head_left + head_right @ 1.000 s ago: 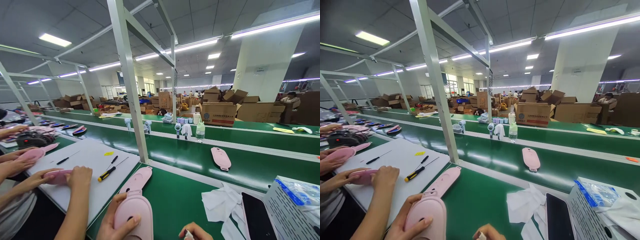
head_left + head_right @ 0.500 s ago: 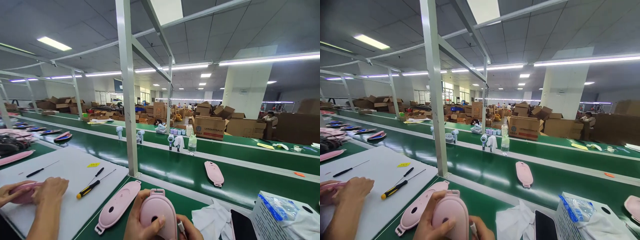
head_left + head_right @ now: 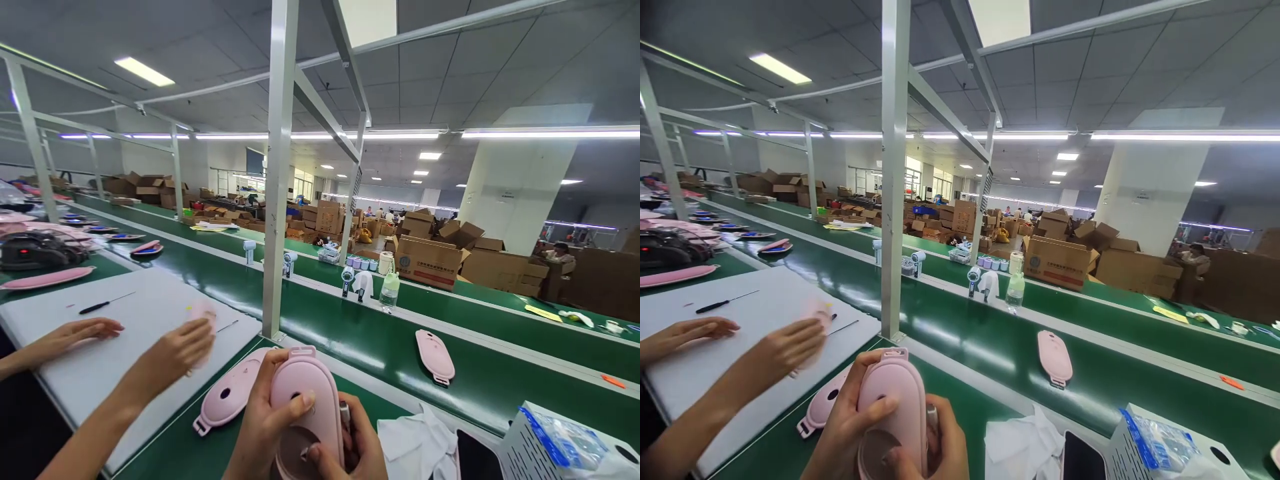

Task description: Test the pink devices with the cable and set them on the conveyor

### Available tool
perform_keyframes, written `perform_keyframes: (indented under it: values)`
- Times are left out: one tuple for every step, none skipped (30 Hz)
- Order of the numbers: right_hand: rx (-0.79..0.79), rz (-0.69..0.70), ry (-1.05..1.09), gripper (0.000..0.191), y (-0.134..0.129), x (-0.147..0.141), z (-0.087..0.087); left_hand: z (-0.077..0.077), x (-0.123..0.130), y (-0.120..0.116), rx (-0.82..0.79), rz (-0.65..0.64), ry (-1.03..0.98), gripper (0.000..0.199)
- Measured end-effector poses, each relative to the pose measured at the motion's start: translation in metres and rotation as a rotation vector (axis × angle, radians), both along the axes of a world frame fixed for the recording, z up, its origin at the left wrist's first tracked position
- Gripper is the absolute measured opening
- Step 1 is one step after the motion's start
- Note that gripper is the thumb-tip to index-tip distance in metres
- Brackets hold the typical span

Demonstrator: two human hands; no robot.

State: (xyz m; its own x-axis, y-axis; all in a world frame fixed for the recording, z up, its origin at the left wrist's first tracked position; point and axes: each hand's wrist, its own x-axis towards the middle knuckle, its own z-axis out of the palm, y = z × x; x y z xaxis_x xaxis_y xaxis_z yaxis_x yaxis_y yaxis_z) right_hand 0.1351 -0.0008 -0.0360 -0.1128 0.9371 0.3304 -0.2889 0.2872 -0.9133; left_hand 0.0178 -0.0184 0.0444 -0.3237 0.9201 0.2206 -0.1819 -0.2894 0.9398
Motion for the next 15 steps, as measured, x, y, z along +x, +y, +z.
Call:
perform_keyframes:
  values:
    - [0.006, 0.006, -0.018, 0.051, -0.0002, 0.0014, 0.0004, 0.0002, 0.0003, -0.0006, 0.002, 0.001, -0.003, 0.044]
    - [0.007, 0.012, -0.034, 0.050, -0.0004, 0.0024, 0.0004, 0.0004, 0.0006, -0.0011, -0.001, 0.003, -0.007, 0.044]
    - [0.007, 0.015, -0.044, 0.050, -0.0005, 0.0031, 0.0000, 0.0005, 0.0008, -0.0015, -0.004, 0.005, -0.008, 0.044]
    - [0.009, 0.014, -0.049, 0.050, -0.0004, 0.0035, -0.0008, 0.0004, 0.0009, -0.0018, -0.005, 0.006, -0.001, 0.044]
    - [0.014, 0.007, -0.052, 0.050, -0.0003, 0.0038, -0.0019, 0.0004, 0.0009, -0.0019, -0.008, 0.005, 0.009, 0.043]
    - [0.017, -0.005, -0.055, 0.050, -0.0001, 0.0039, -0.0030, 0.0002, 0.0009, -0.0018, -0.010, 0.002, 0.019, 0.041]
    - [0.019, -0.019, -0.058, 0.050, 0.0002, 0.0041, -0.0040, 0.0001, 0.0009, -0.0017, -0.012, -0.002, 0.029, 0.040]
    - [0.022, -0.031, -0.063, 0.050, 0.0005, 0.0043, -0.0047, -0.0001, 0.0009, -0.0015, -0.011, -0.005, 0.036, 0.039]
    - [0.025, -0.037, -0.067, 0.050, 0.0007, 0.0045, -0.0048, -0.0003, 0.0012, -0.0015, -0.011, -0.009, 0.035, 0.039]
    - [0.026, -0.040, -0.070, 0.049, 0.0007, 0.0047, -0.0044, -0.0005, 0.0016, -0.0016, -0.011, -0.013, 0.027, 0.039]
    - [0.028, -0.035, -0.069, 0.048, 0.0005, 0.0049, -0.0034, -0.0007, 0.0021, -0.0019, -0.007, -0.016, 0.016, 0.040]
    - [0.027, -0.023, -0.065, 0.047, 0.0000, 0.0050, -0.0019, -0.0010, 0.0025, -0.0024, -0.005, -0.018, 0.004, 0.040]
    - [0.023, -0.007, -0.057, 0.047, -0.0009, 0.0051, 0.0000, -0.0013, 0.0029, -0.0031, -0.007, -0.023, -0.014, 0.040]
    - [0.015, 0.010, -0.048, 0.046, -0.0020, 0.0051, 0.0021, -0.0017, 0.0031, -0.0037, -0.016, -0.028, -0.034, 0.040]
    - [0.005, 0.027, -0.039, 0.045, -0.0033, 0.0052, 0.0043, -0.0020, 0.0032, -0.0042, -0.026, -0.034, -0.053, 0.041]
